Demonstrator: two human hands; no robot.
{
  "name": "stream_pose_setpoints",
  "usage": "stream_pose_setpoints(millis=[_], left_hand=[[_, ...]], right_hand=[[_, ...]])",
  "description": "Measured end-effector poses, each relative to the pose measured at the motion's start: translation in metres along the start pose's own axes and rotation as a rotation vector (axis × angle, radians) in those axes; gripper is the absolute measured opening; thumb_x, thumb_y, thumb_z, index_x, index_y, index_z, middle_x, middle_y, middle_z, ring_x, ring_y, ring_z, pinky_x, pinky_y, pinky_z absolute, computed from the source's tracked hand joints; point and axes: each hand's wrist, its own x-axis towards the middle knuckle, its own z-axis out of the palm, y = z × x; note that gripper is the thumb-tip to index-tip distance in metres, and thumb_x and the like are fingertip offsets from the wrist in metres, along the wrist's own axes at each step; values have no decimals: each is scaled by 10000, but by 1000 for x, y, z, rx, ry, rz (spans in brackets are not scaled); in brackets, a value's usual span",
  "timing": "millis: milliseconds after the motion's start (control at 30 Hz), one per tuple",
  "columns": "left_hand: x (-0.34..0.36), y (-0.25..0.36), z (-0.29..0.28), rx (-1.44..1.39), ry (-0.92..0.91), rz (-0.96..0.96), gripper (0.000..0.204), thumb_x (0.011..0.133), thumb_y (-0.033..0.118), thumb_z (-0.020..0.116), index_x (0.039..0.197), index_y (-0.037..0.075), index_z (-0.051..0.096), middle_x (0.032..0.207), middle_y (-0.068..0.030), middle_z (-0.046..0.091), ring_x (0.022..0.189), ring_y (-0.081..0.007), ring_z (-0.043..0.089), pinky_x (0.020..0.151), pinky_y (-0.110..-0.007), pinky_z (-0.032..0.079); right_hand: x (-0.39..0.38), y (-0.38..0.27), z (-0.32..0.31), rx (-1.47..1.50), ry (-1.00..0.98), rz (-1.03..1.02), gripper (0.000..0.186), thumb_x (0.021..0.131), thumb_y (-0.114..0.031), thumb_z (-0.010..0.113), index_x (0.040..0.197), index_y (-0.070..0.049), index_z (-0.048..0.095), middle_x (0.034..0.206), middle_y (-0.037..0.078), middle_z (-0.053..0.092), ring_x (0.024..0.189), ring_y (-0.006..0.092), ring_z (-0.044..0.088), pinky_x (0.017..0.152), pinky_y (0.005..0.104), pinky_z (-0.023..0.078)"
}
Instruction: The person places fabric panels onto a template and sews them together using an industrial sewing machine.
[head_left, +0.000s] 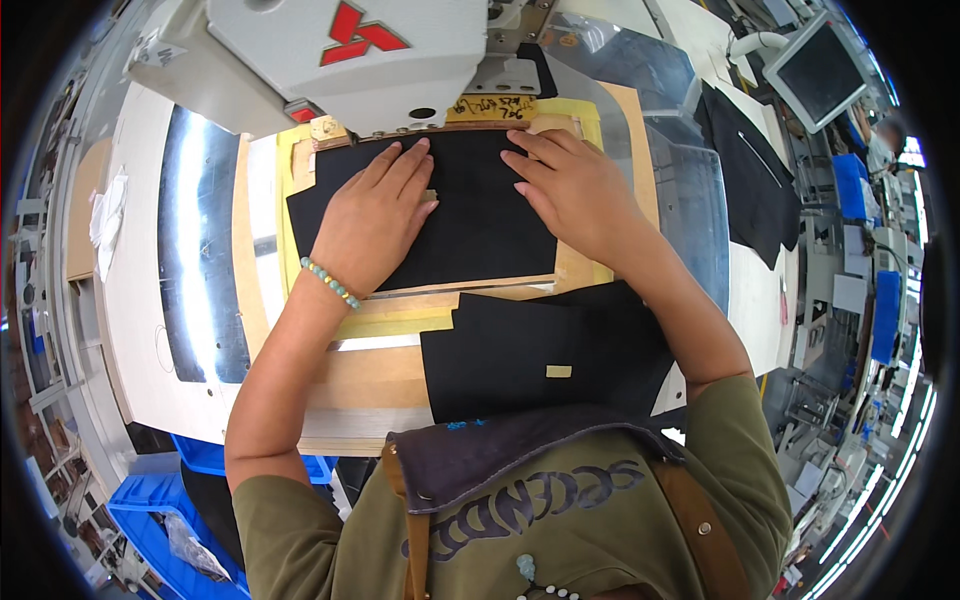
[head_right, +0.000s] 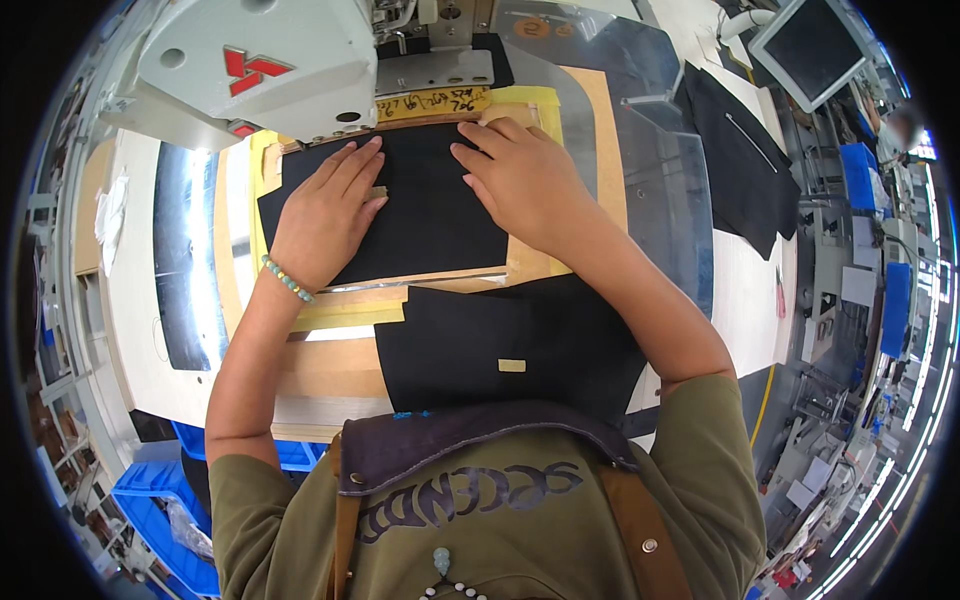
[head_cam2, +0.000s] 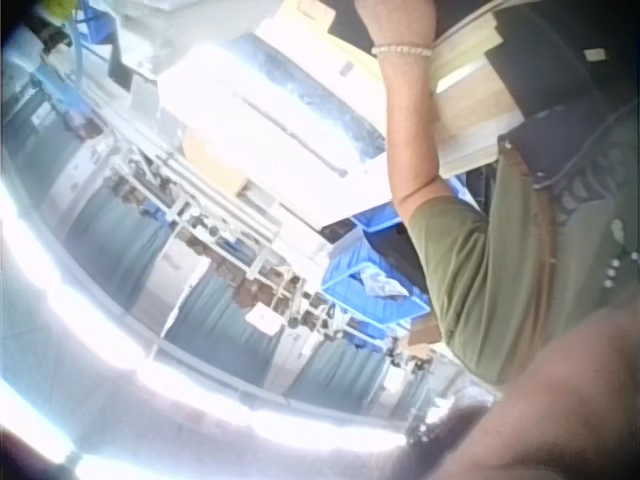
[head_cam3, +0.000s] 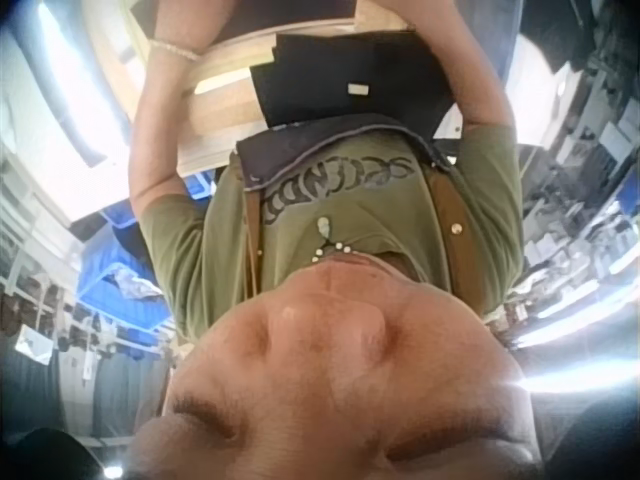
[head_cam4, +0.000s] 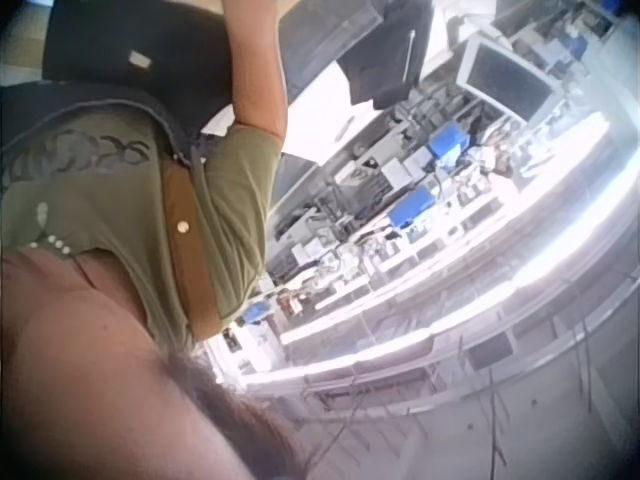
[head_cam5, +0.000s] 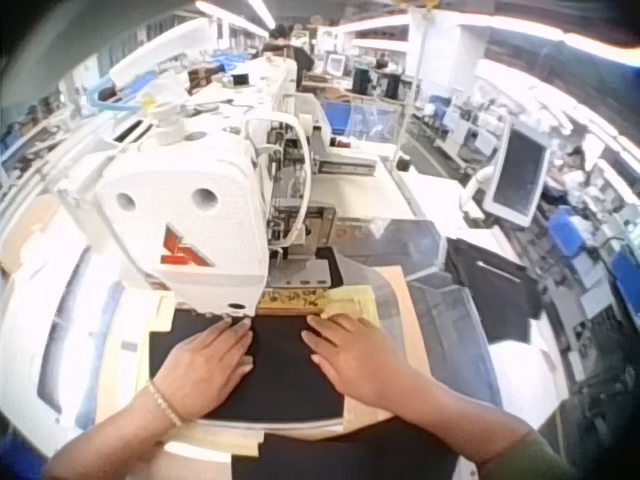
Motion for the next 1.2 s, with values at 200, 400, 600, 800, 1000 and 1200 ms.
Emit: stream_pose_setpoints(millis=[200, 400, 600, 800, 1000, 1200], left_hand=[[0, -3, 2, 32, 21, -1, 466, 960, 152, 737, 1394, 10, 644, 1526, -93, 607, 1373, -302, 600, 1114, -393, 536], [1, -2, 2, 21, 25, 4, 465, 969, 160, 731, 1399, 7, 642, 1526, -90, 609, 1374, -302, 599, 1122, -393, 530], [-1, -3, 3, 35, 33, -9, 474, 974, 172, 726, 1415, 21, 639, 1524, -88, 608, 1377, -300, 594, 1122, -394, 526], [-2, 1, 5, 87, 38, -42, 465, 976, 175, 724, 1417, 46, 648, 1510, -83, 614, 1369, -301, 594, 1114, -402, 529], [-1, -2, 5, 76, 35, -40, 457, 975, 179, 726, 1404, 37, 657, 1504, -91, 617, 1371, -306, 589, 1111, -406, 530], [11, 11, 1, 87, -12, 26, 447, 978, 159, 707, 1389, -6, 650, 1522, -155, 593, 1435, -334, 534, 1188, -425, 461]], right_hand=[[-8, 5, -2, -56, -31, -21, 419, 957, -195, 733, 1362, -91, 711, 1403, 99, 685, 1268, 273, 626, 1033, 395, 555], [-8, 4, -3, -103, -39, -48, 424, 988, -286, 715, 1384, -135, 705, 1417, 121, 680, 1285, 280, 624, 1026, 407, 562], [-6, -5, -7, -100, -18, -85, 439, 1001, -366, 699, 1378, -141, 710, 1467, 88, 658, 1336, 289, 597, 1063, 427, 532], [-14, -7, -1, -164, -34, -115, 504, 984, -405, 715, 1357, -66, 707, 1498, 65, 641, 1371, 266, 573, 1086, 416, 491], [-13, -4, 4, -126, -19, -73, 529, 979, -390, 717, 1357, -20, 699, 1509, 87, 633, 1360, 261, 578, 1085, 406, 490], [-8, 2, 3, -78, -34, -74, 537, 979, -364, 717, 1369, 4, 688, 1516, 102, 623, 1355, 276, 576, 1095, 416, 488]])
